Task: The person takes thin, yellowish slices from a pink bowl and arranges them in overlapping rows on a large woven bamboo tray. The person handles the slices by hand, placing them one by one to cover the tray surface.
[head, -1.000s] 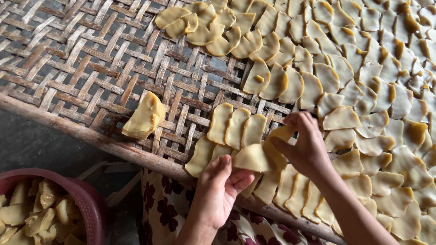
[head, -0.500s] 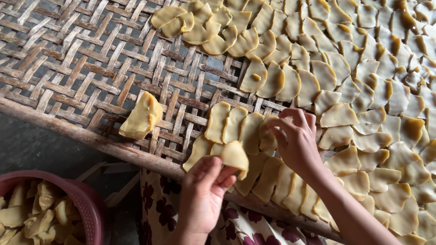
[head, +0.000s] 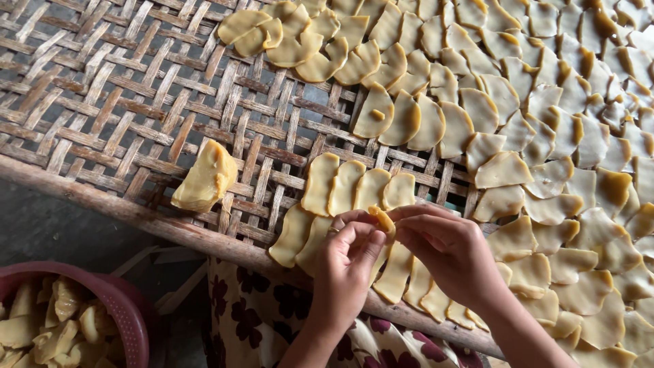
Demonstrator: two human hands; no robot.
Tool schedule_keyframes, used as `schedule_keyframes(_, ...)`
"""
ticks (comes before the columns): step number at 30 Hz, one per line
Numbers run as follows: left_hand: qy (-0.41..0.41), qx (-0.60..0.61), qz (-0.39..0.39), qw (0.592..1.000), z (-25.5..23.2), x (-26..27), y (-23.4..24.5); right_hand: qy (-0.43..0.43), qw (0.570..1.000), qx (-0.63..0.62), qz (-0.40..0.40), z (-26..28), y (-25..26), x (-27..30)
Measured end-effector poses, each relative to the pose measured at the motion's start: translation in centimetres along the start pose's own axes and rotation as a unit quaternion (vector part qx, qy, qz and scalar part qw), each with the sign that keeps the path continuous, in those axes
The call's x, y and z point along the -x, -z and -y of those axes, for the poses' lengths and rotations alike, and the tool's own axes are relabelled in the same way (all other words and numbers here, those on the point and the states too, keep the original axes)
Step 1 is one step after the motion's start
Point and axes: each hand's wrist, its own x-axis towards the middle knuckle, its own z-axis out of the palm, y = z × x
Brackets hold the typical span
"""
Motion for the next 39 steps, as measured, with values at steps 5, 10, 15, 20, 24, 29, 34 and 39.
schedule_keyframes(5, -0.022, -0.044, -0.005, 0.999, -0.6, 0.0, -0.5, 0.005, 0.998, 0.058, 0.007, 0.1, 0.2, 0.3)
schedule_keyframes(10, 0.043, 0.016, -0.029, 0.999, -1.0, 0.2, -0.8, -0.006, 0.999, -0.034, -0.022, -0.8, -0.3, 0.7)
schedule_keyframes(15, 0.038, 0.054, 0.042, 0.997, -1.4, 0.4, -0.5, -0.028, 0.989, -0.146, 0.007, -2.1, -0.5, 1.1)
schedule_keyframes(20, 0.098, 0.189, -0.072, 0.974, -1.2, -0.6, -0.6, -0.121, 0.783, -0.61, 0.015, -3.9, 0.7, 1.4)
schedule_keyframes(24, 0.166, 0.226, -0.096, 0.955, -0.6, -0.4, -0.7, -0.121, 0.919, -0.374, -0.03, -5.2, 1.4, 0.3)
schedule_keyframes(29, 0.089, 0.164, -0.042, 0.982, 0.2, 2.1, -0.9, -0.31, 0.948, 0.053, -0.056, -5.1, 2.2, -2.1)
schedule_keyframes(34, 0.058, 0.14, -0.025, 0.988, 0.3, 3.5, -0.6, -0.177, 0.943, 0.265, -0.097, -4.6, 2.5, -2.5)
schedule_keyframes(39, 0.045, 0.149, 0.037, 0.987, -0.8, 3.7, -0.2, -0.129, 0.942, 0.293, -0.1, -5.0, 2.2, -1.3)
